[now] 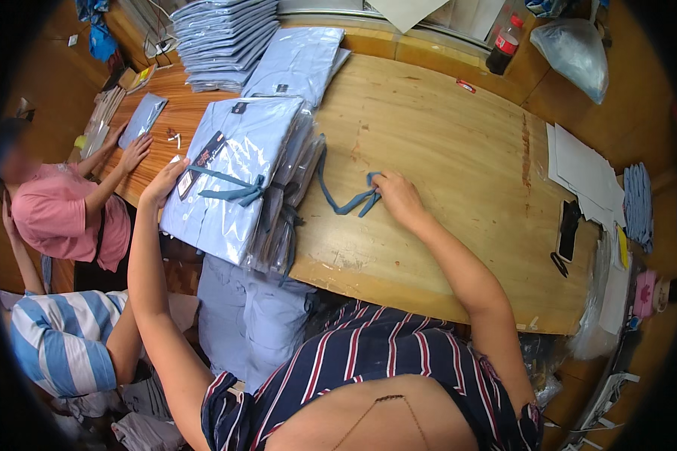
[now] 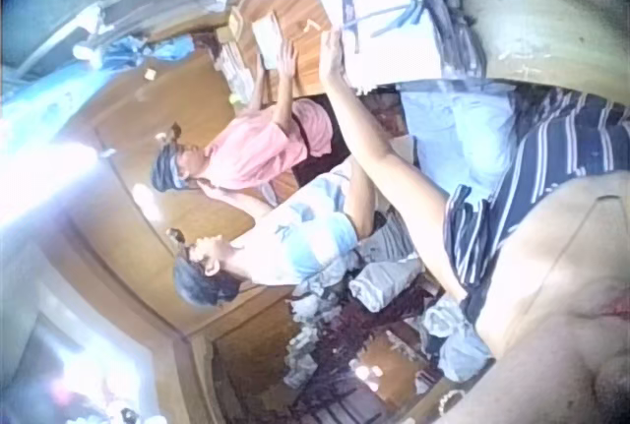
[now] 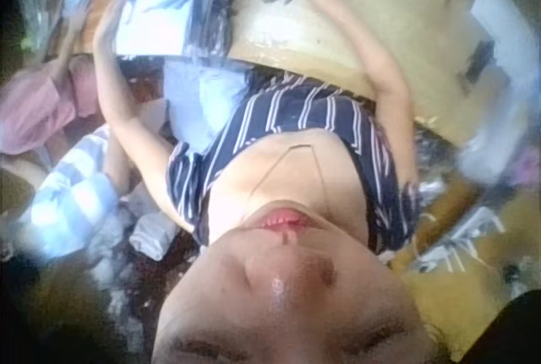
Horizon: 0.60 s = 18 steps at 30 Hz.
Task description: The person organizes stacks of folded blue shirts, writes in a yellow notebook, and individually places the shirts into clear plastic bags on a wooden table.
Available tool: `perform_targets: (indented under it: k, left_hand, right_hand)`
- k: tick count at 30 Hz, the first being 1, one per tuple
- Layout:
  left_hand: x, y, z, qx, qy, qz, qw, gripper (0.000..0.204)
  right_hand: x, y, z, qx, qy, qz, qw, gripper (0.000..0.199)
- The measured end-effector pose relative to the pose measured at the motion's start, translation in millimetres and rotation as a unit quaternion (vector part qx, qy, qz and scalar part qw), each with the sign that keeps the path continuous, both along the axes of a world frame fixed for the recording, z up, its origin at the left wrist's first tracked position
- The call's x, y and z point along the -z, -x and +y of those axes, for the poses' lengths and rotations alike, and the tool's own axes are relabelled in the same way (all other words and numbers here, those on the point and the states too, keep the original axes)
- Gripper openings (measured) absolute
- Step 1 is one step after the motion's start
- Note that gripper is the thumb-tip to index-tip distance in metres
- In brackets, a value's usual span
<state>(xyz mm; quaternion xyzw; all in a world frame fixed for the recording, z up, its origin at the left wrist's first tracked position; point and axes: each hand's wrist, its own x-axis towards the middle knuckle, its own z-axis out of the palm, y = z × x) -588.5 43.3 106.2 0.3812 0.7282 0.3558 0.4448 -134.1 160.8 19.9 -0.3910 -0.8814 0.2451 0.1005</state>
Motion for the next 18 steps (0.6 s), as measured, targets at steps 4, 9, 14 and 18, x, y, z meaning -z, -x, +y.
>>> perform_targets:
  k: [4, 9, 14, 18]
  left_hand:
    - [-9.3, -10.2, 6.5, -0.019, 0.011, -0.043, 0.999, 0.045]
    - [-16.7, -19.2, -0.5, -0.063, 0.040, -0.099, 0.992, 0.059]
    - [33.6, 30.2, -17.9, -0.068, -0.019, -0.109, 0.992, 0.053]
    - [8.3, -12.7, 8.9, -0.036, 0.020, -0.117, 0.992, 0.044]
  right_hand:
    - [-1.1, 16.2, -26.9, -0.076, -0.211, 0.004, 0.975, 0.033]
    - [21.4, 37.2, -36.8, -0.064, -0.049, 0.110, 0.991, 0.037]
    - [4.1, 99.8, -67.5, 0.059, 0.618, 0.316, 0.718, 0.031]
    - [26.9, 164.5, -67.2, 0.124, 0.625, 0.511, 0.577, 0.026]
